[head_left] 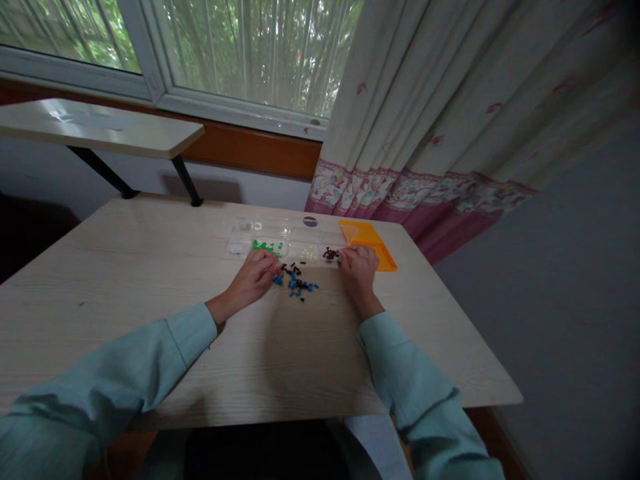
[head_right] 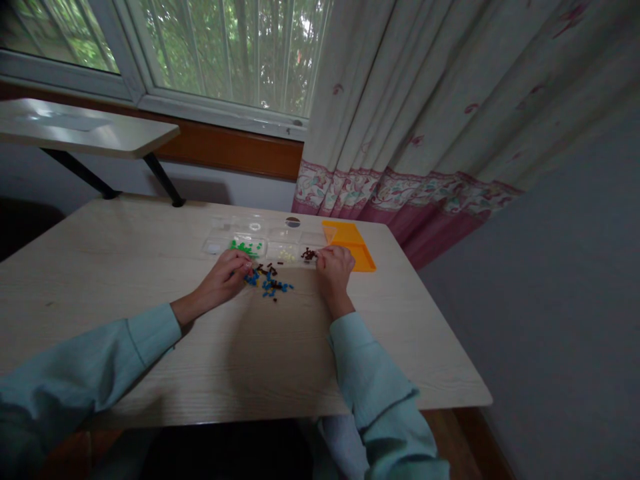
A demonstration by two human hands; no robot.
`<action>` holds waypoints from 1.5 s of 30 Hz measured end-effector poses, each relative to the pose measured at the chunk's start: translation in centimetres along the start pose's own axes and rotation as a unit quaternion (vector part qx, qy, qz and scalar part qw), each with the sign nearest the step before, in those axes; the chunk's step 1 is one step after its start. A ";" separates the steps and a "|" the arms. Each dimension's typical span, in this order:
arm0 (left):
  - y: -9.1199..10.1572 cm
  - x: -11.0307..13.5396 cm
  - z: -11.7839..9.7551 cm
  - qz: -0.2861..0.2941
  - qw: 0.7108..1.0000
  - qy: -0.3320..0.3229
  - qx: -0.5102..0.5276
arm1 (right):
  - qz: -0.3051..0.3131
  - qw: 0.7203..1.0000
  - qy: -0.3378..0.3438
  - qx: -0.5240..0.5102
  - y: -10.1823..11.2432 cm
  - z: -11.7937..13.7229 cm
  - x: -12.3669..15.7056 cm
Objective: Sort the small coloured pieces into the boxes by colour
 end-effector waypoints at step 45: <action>-1.5 1.0 -0.2 0.090 0.986 -0.044 -0.132 | -0.002 0.997 0.055 -0.059 -0.1 1.9 0.3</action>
Point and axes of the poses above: each hand's wrist, its own x-axis away from the middle knuckle, its own y-axis out of the back of the hand, z = x × y, the point moved 3 cm from there along -x, towards the middle knuckle, and after that the axes turned 6 degrees about y, right-handed, at the moved point
